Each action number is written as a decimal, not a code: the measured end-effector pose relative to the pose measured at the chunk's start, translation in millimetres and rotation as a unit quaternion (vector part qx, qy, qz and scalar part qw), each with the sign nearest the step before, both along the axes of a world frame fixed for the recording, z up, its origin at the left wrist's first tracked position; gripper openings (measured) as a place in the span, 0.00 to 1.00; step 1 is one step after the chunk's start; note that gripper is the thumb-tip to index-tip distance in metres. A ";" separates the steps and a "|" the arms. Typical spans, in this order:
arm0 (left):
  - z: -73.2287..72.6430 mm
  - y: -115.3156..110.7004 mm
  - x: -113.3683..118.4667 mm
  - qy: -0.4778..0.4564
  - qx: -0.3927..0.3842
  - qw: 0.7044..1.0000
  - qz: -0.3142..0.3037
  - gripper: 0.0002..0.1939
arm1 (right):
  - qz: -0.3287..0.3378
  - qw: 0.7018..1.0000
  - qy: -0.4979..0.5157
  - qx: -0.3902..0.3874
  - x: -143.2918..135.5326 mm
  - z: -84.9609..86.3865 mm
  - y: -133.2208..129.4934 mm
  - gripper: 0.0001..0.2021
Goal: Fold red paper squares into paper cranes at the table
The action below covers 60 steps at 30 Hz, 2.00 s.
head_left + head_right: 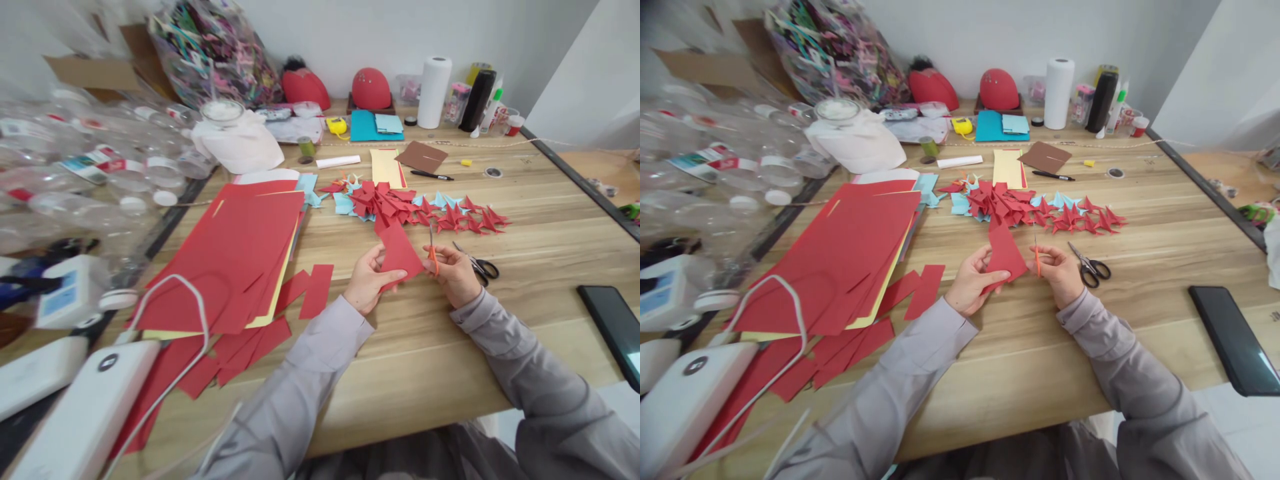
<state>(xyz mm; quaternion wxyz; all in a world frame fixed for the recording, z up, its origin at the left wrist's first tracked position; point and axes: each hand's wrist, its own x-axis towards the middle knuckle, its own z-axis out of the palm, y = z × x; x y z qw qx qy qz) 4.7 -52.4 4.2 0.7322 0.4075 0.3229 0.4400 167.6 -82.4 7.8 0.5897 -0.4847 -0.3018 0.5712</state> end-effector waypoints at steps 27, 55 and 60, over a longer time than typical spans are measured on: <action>-0.1 -0.4 2.1 -0.035 -0.038 0.989 0.141 0.07 | 0.017 0.999 -0.017 -0.036 -1.1 -1.3 -0.1 0.20; 72.3 -36.7 -60.3 0.790 0.325 0.517 0.053 0.09 | 0.001 0.998 -0.011 0.065 -0.4 -3.5 1.5 0.18; 42.1 -20.4 -17.3 0.319 0.201 0.919 0.118 0.22 | 0.016 0.995 -0.040 0.087 -1.3 -1.2 -2.8 0.19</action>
